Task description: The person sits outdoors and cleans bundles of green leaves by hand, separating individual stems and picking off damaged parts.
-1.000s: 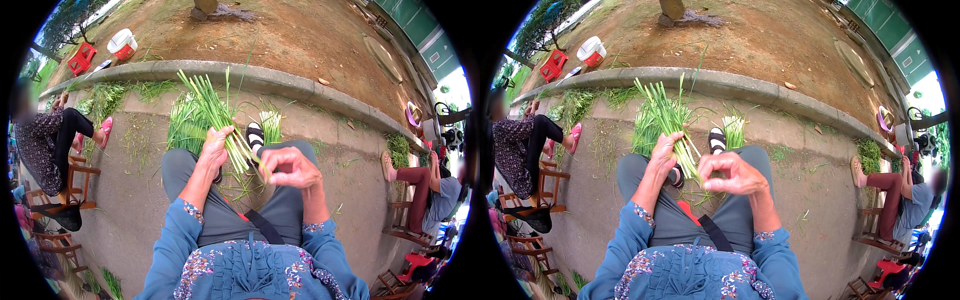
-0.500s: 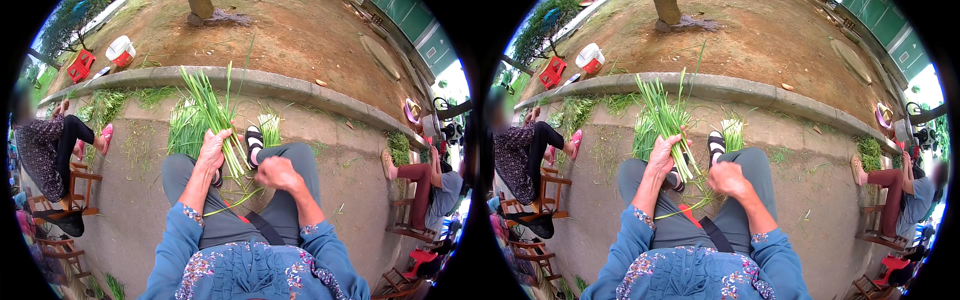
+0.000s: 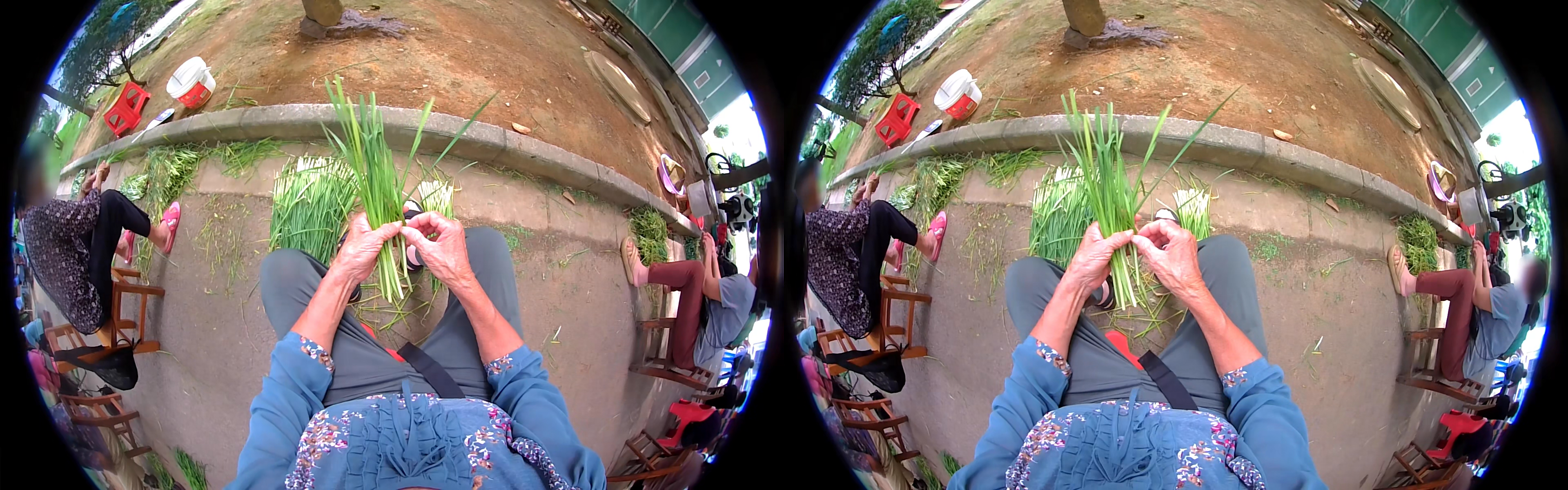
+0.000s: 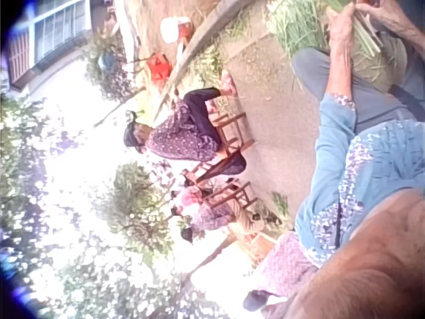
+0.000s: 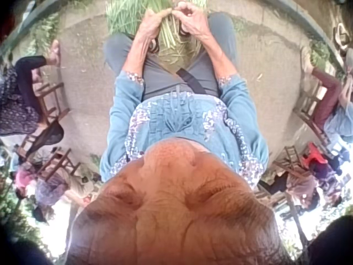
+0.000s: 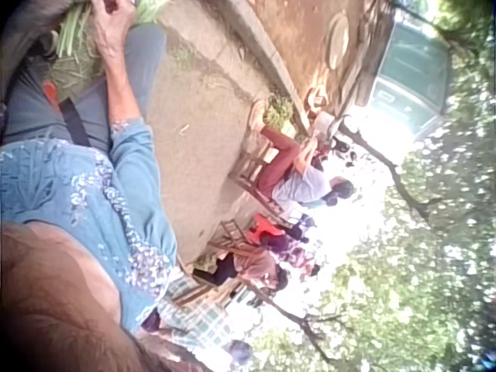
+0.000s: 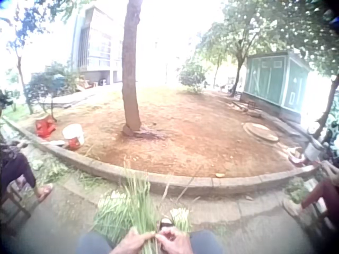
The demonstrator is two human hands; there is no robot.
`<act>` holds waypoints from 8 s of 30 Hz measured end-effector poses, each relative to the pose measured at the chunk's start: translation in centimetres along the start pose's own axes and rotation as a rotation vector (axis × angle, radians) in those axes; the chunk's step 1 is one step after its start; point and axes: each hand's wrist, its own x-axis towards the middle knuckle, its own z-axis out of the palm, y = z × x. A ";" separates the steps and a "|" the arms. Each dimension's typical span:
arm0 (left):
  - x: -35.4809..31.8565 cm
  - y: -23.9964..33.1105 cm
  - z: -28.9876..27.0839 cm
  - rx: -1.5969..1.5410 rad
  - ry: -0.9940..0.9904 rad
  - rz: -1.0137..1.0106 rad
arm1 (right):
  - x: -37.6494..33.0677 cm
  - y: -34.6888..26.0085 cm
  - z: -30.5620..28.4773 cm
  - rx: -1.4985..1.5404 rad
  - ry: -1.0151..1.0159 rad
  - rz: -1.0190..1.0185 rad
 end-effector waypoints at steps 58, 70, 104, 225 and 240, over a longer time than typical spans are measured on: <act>0.4 0.6 -1.1 -0.375 -0.097 -0.162 | -0.8 -0.2 -1.8 -0.111 -0.120 -0.012; -0.1 -0.4 -0.6 -0.388 -0.225 -0.294 | -0.9 -1.8 -0.9 0.169 -0.055 -0.015; -0.6 -2.5 0.8 0.150 -0.301 -0.149 | 0.6 -1.0 0.1 -0.061 0.121 -0.039; -0.4 -1.3 1.1 0.023 -0.070 -0.173 | 1.2 -0.4 -0.4 0.286 0.101 0.171; -0.5 -1.1 1.2 0.062 -0.074 -0.214 | 1.1 -1.2 -1.1 0.385 0.094 0.286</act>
